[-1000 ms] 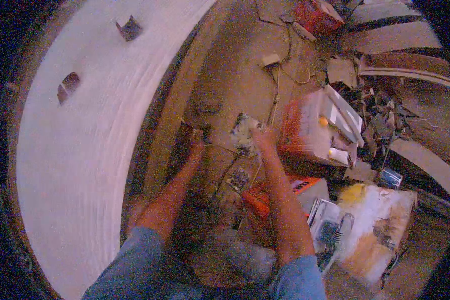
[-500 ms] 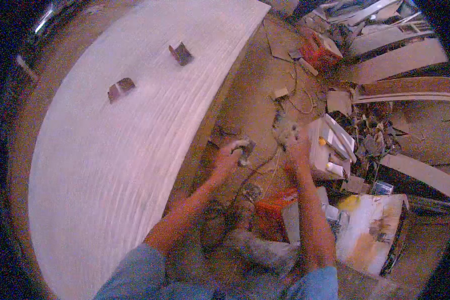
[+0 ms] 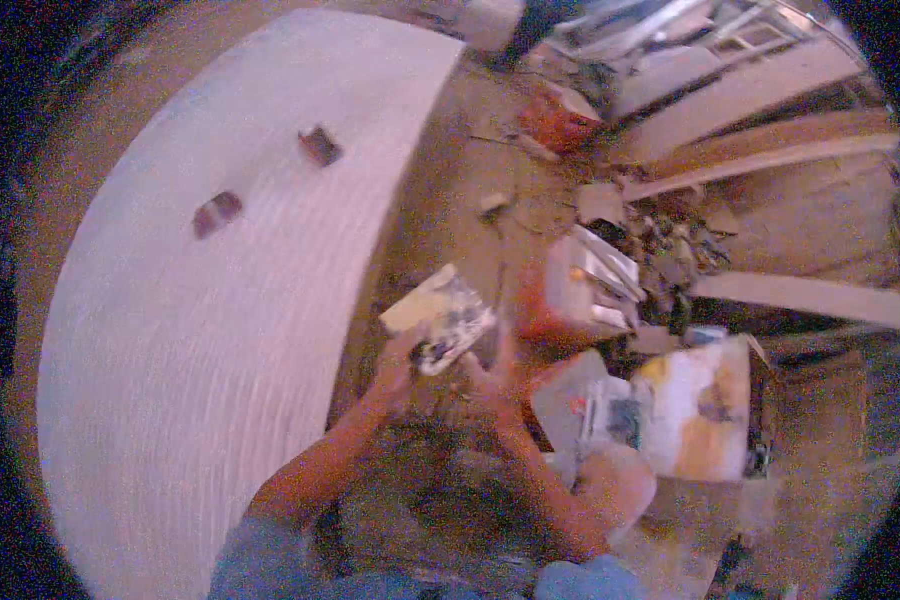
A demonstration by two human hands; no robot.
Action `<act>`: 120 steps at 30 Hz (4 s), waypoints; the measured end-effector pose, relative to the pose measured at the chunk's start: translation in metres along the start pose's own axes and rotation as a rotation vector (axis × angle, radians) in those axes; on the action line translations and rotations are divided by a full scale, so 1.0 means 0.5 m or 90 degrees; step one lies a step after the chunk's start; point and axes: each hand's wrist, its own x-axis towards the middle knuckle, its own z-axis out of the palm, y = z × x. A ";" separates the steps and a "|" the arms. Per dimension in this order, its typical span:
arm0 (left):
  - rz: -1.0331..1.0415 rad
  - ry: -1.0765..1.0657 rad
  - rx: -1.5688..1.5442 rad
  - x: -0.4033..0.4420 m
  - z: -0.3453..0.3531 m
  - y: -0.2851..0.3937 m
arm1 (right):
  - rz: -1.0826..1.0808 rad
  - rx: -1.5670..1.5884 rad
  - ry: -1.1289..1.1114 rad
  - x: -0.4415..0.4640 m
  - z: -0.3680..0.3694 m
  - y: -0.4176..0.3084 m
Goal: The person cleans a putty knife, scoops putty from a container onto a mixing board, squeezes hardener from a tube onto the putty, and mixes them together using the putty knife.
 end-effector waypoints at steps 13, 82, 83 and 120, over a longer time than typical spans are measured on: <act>0.173 -0.011 0.048 0.019 -0.099 0.067 | 0.295 0.387 0.137 -0.051 -0.146 -0.110; 0.099 0.153 0.347 -0.008 -0.068 0.101 | 0.857 -0.717 0.011 -1.059 -0.433 0.505; 0.061 0.130 0.349 -0.003 -0.075 0.110 | 0.866 -0.732 -0.005 -1.063 -0.437 0.512; 0.029 0.106 0.306 0.069 -0.168 0.116 | 0.118 -0.582 0.168 -0.257 -0.476 -0.012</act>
